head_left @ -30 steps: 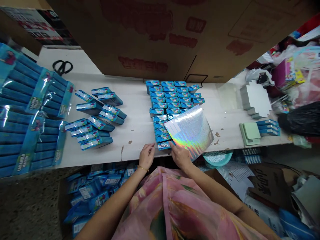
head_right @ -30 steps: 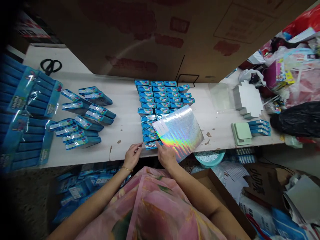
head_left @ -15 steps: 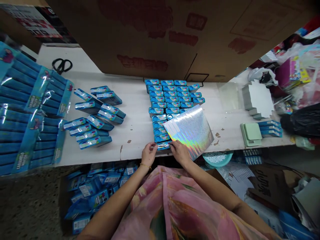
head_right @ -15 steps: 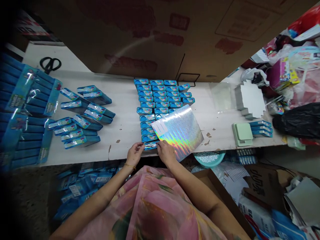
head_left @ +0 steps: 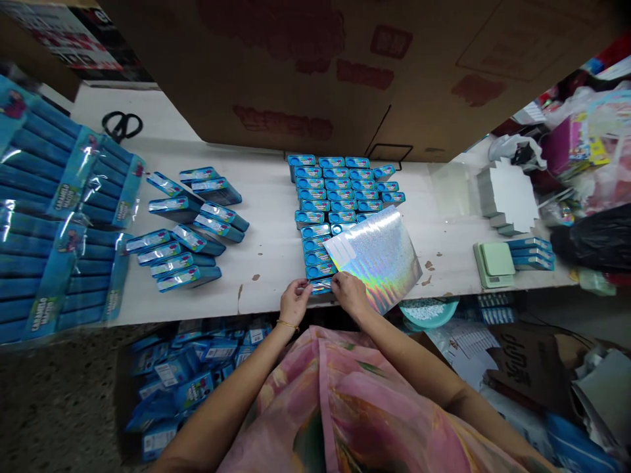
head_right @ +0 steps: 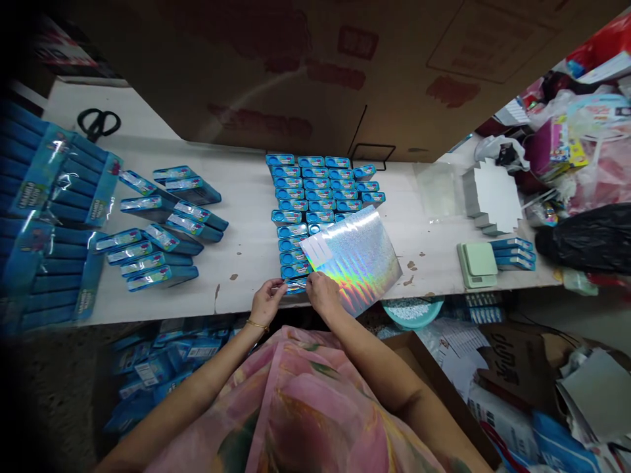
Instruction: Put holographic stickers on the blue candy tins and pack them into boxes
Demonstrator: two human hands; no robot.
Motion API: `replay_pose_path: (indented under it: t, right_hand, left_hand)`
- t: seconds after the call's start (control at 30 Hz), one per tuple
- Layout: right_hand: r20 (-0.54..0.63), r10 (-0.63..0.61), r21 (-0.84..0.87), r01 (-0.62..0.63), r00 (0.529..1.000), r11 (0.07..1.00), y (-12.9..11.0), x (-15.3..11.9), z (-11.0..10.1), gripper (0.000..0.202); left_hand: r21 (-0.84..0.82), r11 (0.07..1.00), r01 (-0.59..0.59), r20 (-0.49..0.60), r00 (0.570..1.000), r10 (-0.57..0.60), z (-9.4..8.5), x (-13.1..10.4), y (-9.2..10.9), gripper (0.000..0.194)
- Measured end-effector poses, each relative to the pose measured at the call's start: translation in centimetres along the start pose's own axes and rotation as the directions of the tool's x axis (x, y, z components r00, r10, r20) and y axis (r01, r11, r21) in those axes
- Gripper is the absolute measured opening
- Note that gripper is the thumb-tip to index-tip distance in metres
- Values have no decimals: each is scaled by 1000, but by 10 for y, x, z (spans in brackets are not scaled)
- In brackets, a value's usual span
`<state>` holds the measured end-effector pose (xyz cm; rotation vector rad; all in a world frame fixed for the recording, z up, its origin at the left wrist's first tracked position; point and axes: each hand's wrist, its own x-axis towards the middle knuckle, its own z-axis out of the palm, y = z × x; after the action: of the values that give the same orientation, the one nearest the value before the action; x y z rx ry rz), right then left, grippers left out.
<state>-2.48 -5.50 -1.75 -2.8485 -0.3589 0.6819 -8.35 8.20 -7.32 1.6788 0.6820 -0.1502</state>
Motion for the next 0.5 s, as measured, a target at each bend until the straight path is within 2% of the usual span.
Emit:
replay_pose_path:
  t: [0.17,0.33,0.4,0.5]
  right_hand:
    - [-4,-13,30,13,1000,999,0,2,1,17]
    - [16,-39,110,37,999,993,10,1,-5,16]
    - [-6,-101,57,101,995,993,16,-3,-10,19]
    - [37,-298,-93,300,954,949,21,-7,-12,23]
  left_hand:
    - [-26,1000,-13,-7,1000,12,1,1,-3,31]
    - [-65,998,3,1,1000,-3,3,2,-9,35]
    - [-72,997,6,-2,1000,-6,3,3,-11,36]
    - [-84,996,1,-3,1000,-1,2,4,-13,37]
